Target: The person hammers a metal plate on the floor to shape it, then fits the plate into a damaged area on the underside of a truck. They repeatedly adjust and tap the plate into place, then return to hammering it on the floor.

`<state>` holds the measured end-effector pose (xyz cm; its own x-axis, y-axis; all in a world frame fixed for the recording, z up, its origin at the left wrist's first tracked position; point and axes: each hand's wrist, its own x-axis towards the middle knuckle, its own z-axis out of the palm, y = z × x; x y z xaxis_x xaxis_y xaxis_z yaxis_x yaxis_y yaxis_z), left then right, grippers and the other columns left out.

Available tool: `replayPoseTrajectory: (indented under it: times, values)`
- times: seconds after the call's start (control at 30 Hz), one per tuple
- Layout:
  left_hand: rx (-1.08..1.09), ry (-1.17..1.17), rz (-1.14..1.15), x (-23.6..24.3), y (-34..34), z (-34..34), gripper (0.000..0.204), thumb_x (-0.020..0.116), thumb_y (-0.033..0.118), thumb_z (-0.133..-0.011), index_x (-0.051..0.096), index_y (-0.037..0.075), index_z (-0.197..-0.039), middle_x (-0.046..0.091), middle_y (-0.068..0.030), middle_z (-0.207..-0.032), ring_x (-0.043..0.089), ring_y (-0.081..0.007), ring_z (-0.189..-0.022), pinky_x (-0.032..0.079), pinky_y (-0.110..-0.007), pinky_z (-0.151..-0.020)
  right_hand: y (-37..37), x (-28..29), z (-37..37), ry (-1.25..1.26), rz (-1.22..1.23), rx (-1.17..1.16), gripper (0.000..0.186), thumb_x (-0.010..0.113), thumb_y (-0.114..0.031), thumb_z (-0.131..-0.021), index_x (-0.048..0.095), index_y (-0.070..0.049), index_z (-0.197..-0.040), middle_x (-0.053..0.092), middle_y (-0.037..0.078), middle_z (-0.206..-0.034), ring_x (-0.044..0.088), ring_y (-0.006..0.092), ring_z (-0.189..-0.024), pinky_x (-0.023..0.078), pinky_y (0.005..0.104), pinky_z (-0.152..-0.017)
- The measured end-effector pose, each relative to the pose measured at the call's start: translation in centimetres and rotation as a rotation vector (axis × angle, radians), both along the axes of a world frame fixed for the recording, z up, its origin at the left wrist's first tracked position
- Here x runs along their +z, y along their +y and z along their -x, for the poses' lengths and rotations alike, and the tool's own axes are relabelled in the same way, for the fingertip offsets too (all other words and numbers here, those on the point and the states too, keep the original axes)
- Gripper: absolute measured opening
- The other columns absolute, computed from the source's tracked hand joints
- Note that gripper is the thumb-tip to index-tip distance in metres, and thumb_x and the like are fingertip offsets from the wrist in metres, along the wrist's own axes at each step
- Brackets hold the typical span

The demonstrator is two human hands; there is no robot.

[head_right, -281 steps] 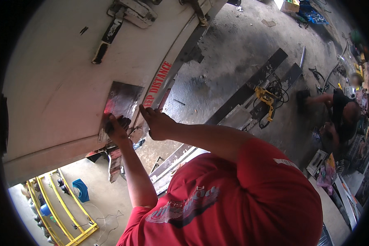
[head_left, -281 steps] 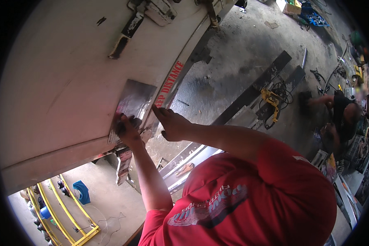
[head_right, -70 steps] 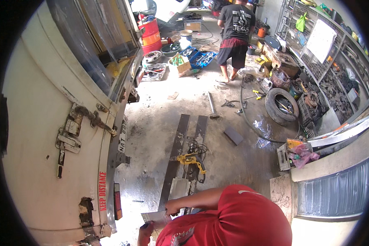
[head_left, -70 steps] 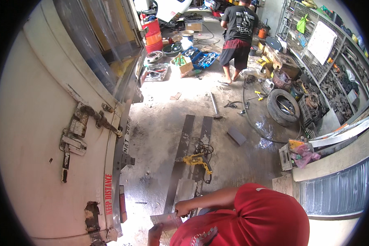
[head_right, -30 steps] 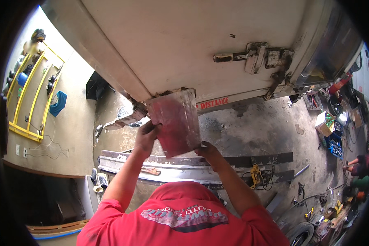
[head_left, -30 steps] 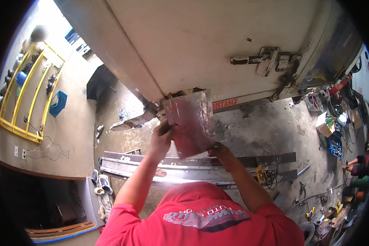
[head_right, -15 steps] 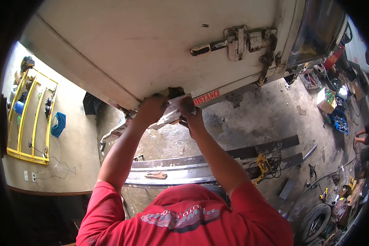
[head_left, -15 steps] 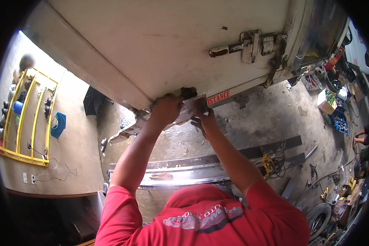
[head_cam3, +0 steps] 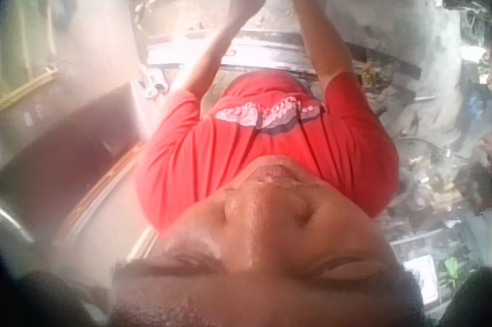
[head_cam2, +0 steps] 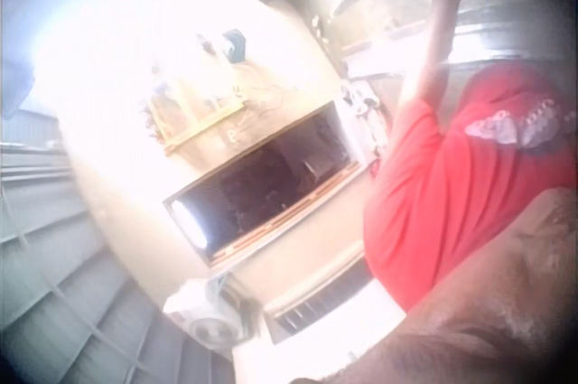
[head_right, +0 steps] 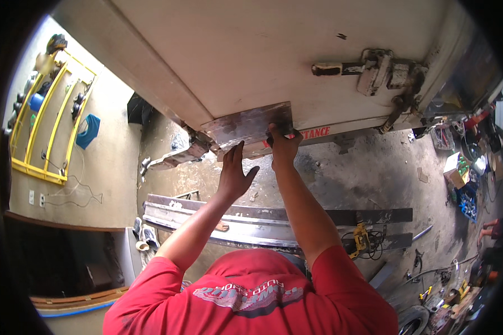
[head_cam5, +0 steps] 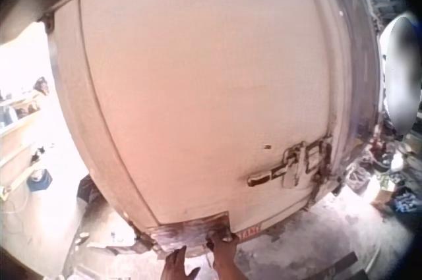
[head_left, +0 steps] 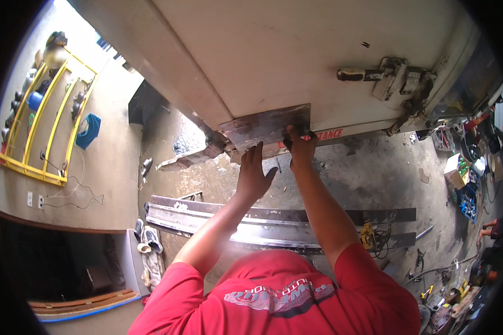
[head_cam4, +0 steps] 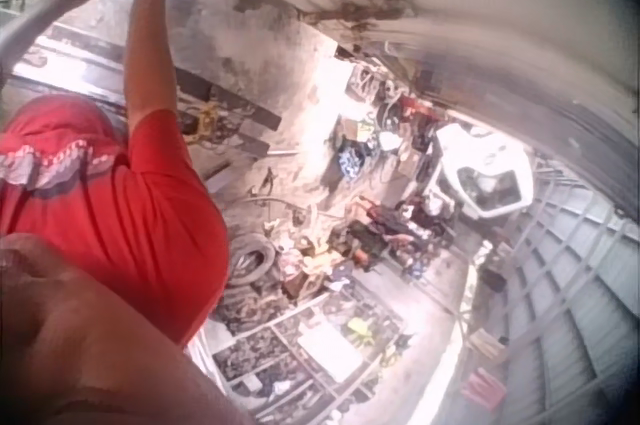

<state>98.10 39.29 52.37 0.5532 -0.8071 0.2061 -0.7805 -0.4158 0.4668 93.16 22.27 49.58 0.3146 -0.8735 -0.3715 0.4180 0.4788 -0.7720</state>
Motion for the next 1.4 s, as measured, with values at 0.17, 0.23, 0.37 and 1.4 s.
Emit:
replayPoseTrajectory:
  times: [0.17,0.23,0.37,1.4]
  values:
    - [0.088,0.027,0.052,-0.5,-1.3,-1.7,0.111,0.081,0.029,-0.089,0.008,0.006,-0.169,0.020,-0.0304,-0.170,0.034,-0.0554,-0.146,0.034,-0.058,-0.121,0.3,-0.3,-0.4,0.056,0.021,-0.022,0.081,0.090,-0.016,-0.085,0.035,-0.001,-0.143,0.055,0.017,-0.131,0.066,0.0243,-0.105,0.063,0.0334,-0.075]
    - [0.124,-0.015,0.006,-0.6,-1.9,-0.7,0.112,0.081,0.028,-0.089,0.006,0.006,-0.169,0.016,-0.0305,-0.171,0.032,-0.0567,-0.146,0.034,-0.059,-0.121,-0.4,-0.8,-0.3,0.103,0.057,-0.008,0.086,0.089,-0.016,-0.087,0.032,0.001,-0.149,0.054,0.016,-0.131,0.067,0.0251,-0.106,0.064,0.0328,-0.071]
    - [0.153,-0.079,0.002,-1.7,-1.9,-1.3,0.111,0.082,0.027,-0.087,0.010,0.004,-0.169,0.030,-0.0329,-0.162,0.036,-0.0519,-0.144,0.035,-0.058,-0.120,-0.6,-1.1,-0.1,0.159,0.065,0.074,0.079,0.088,-0.020,-0.088,0.039,0.005,-0.145,0.056,0.017,-0.128,0.070,0.0236,-0.096,0.064,0.0310,-0.071]
    - [-0.105,-0.321,-0.003,-1.3,11.7,3.2,0.027,0.076,0.015,-0.089,0.075,0.011,-0.116,0.071,-0.0098,-0.113,0.065,-0.0306,-0.114,0.052,-0.044,-0.097,5.2,-3.6,19.4,-0.007,-0.110,0.541,0.050,0.069,-0.028,-0.099,0.054,0.003,-0.135,0.070,0.018,-0.116,0.074,0.0292,-0.091,0.061,0.0397,-0.074]
